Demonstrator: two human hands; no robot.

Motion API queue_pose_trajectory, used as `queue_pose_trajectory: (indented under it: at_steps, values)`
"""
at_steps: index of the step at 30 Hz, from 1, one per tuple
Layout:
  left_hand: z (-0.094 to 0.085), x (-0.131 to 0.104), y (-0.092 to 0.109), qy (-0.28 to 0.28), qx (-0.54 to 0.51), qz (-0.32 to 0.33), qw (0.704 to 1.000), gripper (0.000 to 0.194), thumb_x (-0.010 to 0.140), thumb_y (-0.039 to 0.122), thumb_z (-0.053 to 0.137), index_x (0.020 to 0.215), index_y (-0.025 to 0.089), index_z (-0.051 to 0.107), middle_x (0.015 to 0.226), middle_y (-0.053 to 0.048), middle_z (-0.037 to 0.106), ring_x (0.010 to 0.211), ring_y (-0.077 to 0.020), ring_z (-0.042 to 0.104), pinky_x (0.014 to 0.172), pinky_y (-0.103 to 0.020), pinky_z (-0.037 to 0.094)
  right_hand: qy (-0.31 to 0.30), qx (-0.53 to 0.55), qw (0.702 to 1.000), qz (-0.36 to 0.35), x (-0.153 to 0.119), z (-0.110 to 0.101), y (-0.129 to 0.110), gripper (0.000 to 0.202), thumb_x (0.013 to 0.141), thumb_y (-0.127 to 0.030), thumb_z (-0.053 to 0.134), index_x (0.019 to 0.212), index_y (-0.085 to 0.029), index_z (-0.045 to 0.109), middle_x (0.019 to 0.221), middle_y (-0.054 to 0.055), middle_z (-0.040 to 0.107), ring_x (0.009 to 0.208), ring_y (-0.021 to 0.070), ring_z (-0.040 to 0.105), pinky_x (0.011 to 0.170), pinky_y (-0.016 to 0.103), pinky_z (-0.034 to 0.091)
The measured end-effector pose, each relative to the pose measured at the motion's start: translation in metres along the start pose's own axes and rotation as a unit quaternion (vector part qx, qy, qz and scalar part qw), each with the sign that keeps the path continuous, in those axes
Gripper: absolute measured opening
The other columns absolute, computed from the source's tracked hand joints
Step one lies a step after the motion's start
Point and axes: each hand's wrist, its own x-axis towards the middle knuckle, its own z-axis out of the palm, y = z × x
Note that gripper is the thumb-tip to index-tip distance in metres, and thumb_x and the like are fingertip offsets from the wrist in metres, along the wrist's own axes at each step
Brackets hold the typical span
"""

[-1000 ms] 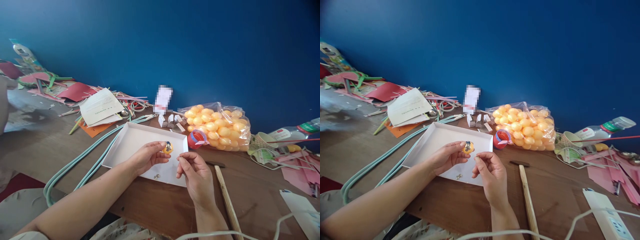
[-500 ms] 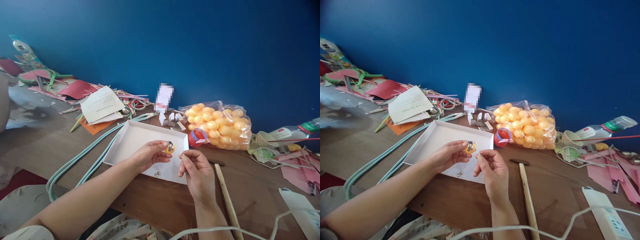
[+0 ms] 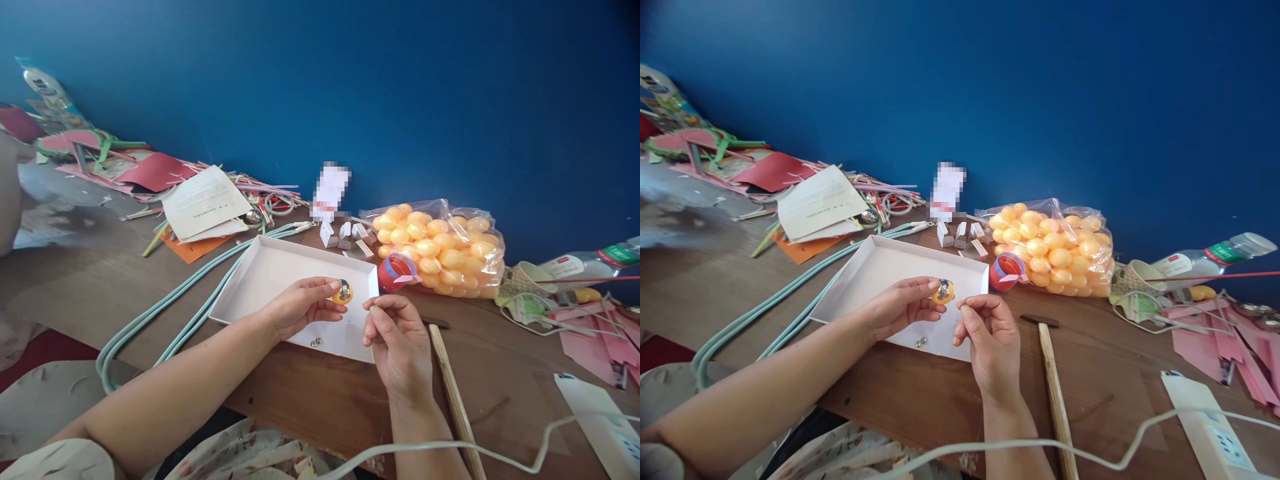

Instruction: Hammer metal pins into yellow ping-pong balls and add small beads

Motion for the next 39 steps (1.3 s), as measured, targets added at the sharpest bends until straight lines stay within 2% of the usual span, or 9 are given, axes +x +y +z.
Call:
queue_pose_trajectory:
  at_steps: [20,27,39]
  values:
    - [0.001,-0.002,0.001,-0.013,-0.001,-0.002,1.000,0.022,0.080,0.027,0.067,0.092,0.010,0.063,0.085,-0.007,0.066,0.071,-0.0130,0.067,0.065,-0.021,0.055,0.021,-0.070,0.997,0.032,-0.002,0.001,0.006,0.012,0.081,-0.023,0.068,0.090,-0.021,0.060,0.077,0.001,0.069,0.058,0.0103,0.061,0.051,0.021,0.050]
    - [0.001,-0.003,0.000,-0.016,0.022,-0.003,1.000,0.028,0.078,0.034,0.068,0.092,0.010,0.063,0.080,-0.009,0.068,0.070,-0.0126,0.065,0.069,-0.023,0.054,0.007,-0.092,0.994,0.065,-0.001,0.001,0.008,0.014,0.079,-0.027,0.070,0.089,-0.019,0.064,0.078,0.003,0.070,0.060,0.0118,0.061,0.053,0.024,0.052]
    - [0.003,-0.004,0.000,-0.015,0.045,-0.002,0.999,0.037,0.075,0.042,0.070,0.089,0.008,0.065,0.079,-0.009,0.068,0.068,-0.0113,0.063,0.071,-0.023,0.052,-0.001,-0.073,0.994,0.085,0.000,-0.001,0.010,0.014,0.079,-0.027,0.070,0.087,-0.019,0.062,0.076,0.001,0.069,0.055,0.0095,0.058,0.048,0.021,0.048]
